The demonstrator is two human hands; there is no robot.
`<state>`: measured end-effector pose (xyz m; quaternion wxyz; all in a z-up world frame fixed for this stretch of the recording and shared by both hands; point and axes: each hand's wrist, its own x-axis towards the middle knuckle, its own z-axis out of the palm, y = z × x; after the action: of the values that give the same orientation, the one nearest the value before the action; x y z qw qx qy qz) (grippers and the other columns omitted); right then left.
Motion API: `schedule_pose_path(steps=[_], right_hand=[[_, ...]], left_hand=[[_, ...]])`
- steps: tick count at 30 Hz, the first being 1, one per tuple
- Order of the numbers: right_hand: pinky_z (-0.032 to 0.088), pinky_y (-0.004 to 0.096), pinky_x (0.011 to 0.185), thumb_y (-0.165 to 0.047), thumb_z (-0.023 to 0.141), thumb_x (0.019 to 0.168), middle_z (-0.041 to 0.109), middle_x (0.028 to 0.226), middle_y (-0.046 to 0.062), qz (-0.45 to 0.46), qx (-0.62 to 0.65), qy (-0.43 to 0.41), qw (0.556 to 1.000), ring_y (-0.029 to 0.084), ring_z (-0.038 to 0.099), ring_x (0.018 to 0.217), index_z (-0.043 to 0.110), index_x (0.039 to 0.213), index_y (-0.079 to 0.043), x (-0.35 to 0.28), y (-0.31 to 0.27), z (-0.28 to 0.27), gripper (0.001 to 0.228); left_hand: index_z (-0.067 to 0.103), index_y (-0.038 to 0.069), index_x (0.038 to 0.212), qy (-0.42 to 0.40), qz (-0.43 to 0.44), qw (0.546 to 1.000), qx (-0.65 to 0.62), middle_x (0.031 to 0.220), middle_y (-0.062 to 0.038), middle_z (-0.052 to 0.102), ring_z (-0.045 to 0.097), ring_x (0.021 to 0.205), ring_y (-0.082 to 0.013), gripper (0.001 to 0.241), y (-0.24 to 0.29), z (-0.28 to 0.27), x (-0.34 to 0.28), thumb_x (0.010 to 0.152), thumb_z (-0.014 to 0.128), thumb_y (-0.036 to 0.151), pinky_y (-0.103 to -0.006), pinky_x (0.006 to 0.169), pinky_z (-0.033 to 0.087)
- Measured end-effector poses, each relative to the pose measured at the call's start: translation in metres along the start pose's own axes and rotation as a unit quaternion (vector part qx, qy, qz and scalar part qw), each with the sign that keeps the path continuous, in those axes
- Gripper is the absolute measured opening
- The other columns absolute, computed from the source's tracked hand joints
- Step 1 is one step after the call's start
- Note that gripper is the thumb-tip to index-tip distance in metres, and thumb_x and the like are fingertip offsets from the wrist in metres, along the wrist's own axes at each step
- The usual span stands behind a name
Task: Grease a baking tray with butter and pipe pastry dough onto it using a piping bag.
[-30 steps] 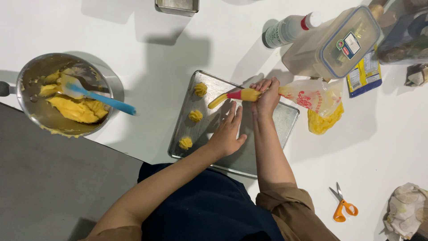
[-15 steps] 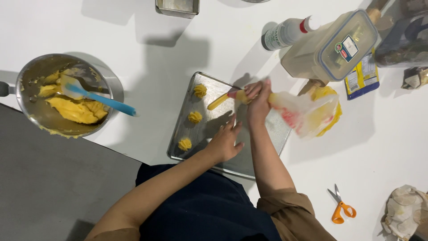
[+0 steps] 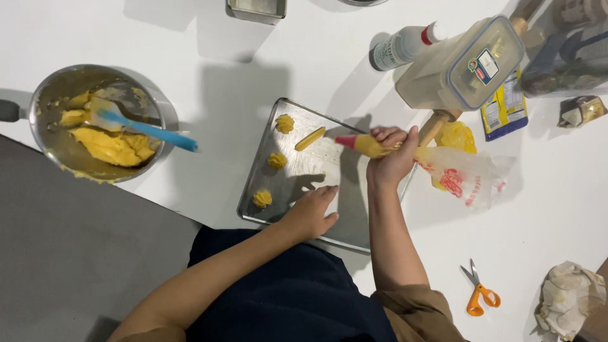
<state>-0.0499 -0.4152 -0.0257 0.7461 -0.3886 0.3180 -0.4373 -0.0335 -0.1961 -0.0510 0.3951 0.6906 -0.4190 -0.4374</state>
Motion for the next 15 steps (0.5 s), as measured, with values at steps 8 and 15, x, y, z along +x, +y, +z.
schedule_pose_path(steps=[8, 15], right_hand=[[0.053, 0.047, 0.089, -0.039, 0.044, 0.109, 0.056, 0.070, 0.014, 0.180, -0.006, 0.047, 0.983, 0.032, 0.060, 0.081, 0.045, 0.065, -0.006, -0.050, 0.045, -0.036, 0.055], [0.055, 0.047, 0.083, -0.037, 0.047, 0.108, 0.054, 0.066, 0.014, 0.212, -0.021, 0.075, 0.974, 0.031, 0.059, 0.073, 0.045, 0.064, -0.007, -0.065, 0.072, -0.027, 0.053]], left_hand=[[0.024, -0.003, 0.157, -0.002, -0.005, 1.000, -0.024, 0.168, -0.031, 0.009, 0.054, 0.121, -0.0529, 0.092, 0.028, -0.006, -0.036, 0.083, 0.072, 0.024, -0.0520, 0.105, 0.045], [0.015, 0.000, 0.160, -0.021, -0.090, 0.996, 0.010, 0.168, -0.030, 0.003, 0.050, 0.124, -0.0576, 0.099, 0.022, -0.002, -0.037, 0.085, 0.071, 0.028, -0.0560, 0.105, 0.045]])
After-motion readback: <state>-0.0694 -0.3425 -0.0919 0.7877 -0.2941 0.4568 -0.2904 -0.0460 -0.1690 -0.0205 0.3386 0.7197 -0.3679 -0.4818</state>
